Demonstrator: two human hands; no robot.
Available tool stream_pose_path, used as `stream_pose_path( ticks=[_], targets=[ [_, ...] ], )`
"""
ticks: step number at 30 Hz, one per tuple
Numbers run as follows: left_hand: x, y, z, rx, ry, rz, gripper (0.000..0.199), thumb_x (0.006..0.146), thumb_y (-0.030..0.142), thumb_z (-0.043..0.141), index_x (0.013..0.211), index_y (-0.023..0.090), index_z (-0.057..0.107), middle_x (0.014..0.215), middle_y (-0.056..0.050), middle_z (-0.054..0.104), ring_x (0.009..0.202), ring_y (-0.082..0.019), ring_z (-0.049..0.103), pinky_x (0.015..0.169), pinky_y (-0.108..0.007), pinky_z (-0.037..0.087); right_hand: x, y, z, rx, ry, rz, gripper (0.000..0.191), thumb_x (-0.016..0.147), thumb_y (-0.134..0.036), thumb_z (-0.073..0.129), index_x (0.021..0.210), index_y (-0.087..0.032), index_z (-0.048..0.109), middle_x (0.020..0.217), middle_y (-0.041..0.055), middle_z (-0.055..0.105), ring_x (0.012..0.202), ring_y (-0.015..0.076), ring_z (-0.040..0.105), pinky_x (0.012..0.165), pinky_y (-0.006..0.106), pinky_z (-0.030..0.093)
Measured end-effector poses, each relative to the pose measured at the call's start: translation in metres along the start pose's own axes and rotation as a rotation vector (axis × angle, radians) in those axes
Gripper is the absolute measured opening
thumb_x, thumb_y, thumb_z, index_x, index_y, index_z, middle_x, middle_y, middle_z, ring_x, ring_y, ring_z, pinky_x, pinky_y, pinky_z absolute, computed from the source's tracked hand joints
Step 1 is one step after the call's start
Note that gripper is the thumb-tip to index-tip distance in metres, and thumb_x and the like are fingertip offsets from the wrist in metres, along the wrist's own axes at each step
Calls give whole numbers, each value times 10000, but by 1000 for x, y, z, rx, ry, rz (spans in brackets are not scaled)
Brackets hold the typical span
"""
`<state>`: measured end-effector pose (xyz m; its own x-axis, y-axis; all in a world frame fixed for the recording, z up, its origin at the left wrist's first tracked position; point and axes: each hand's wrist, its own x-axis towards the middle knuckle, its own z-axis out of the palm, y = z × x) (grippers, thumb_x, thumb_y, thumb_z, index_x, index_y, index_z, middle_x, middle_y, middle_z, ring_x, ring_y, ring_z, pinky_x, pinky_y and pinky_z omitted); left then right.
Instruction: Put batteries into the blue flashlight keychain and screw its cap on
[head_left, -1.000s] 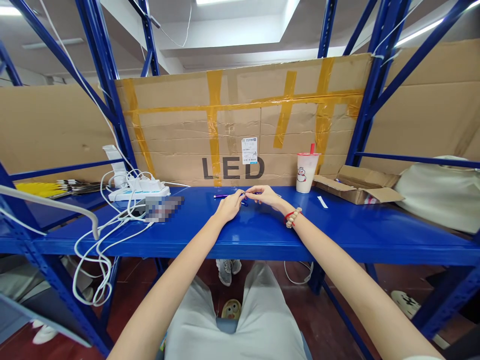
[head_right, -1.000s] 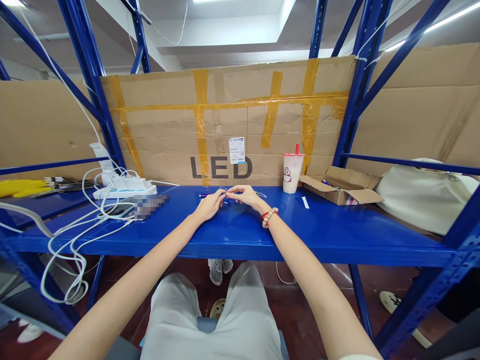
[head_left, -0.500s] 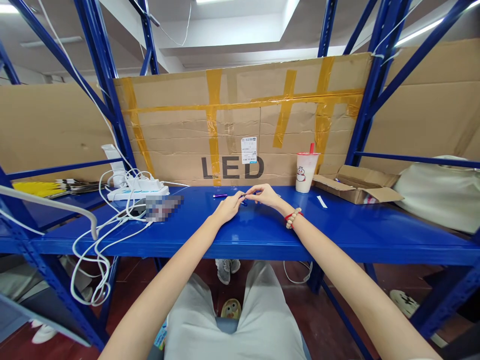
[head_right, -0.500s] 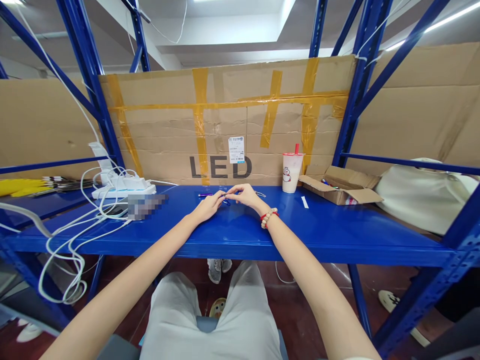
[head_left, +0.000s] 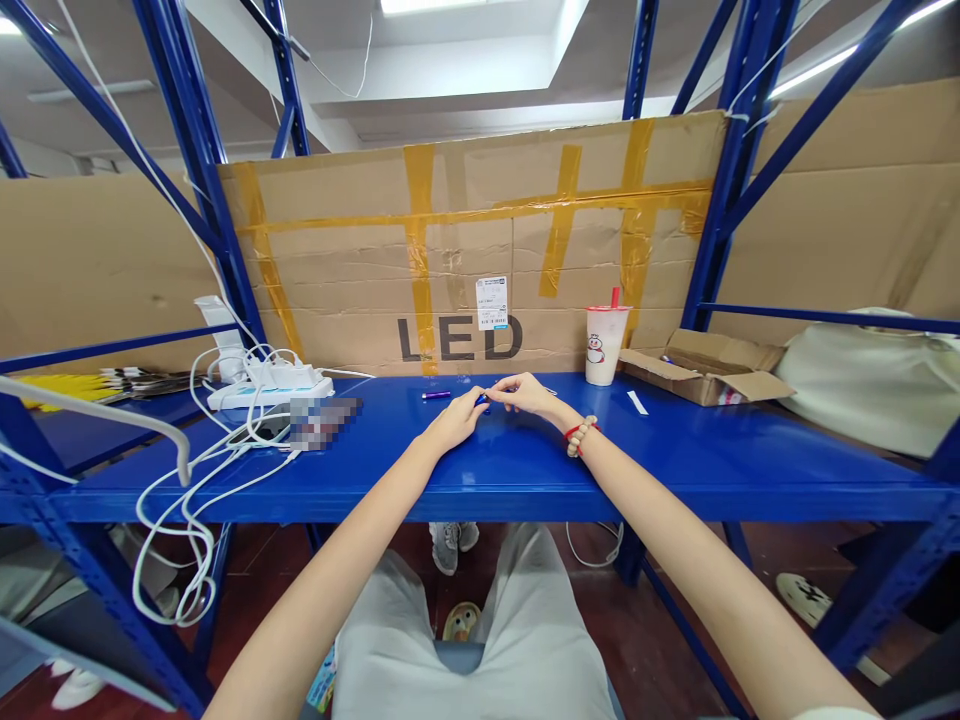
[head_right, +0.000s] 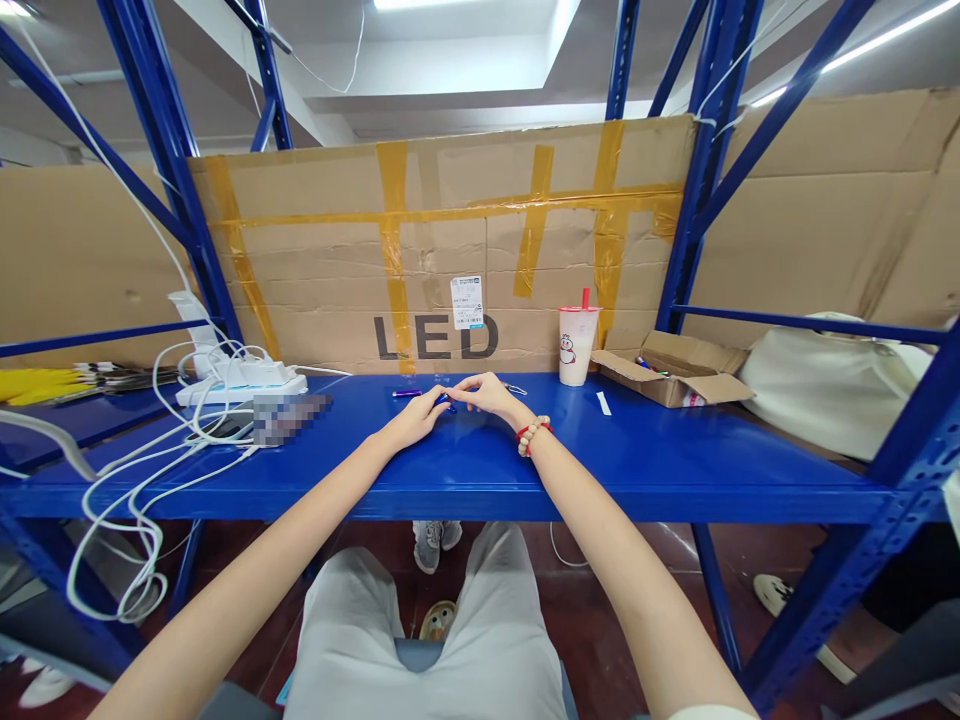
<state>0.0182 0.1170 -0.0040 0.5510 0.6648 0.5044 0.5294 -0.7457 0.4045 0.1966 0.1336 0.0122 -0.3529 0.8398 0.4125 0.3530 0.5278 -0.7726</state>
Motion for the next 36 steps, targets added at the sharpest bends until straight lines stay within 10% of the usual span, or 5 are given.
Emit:
stream_pose_path(
  ticks=[18,36],
  targets=[
    [0,12,-6,131,25,-87,214,890,295,326,1062,251,447,1025,-52,620,962,-207,585,814,-335,450,-7,-13,2,137,-18,125,411,568,-539,677,672,-144,639,548,-16,526,508,71,452,433,182,312],
    [-2,11,-6,86,5,-109,268,894,363,293,1076,270,466,1017,-38,628,969,-207,586,833,-337,432,3,6,-6,68,31,-70,399,573,-425,717,813,-108,687,663,43,631,484,78,471,429,206,356]
  ],
)
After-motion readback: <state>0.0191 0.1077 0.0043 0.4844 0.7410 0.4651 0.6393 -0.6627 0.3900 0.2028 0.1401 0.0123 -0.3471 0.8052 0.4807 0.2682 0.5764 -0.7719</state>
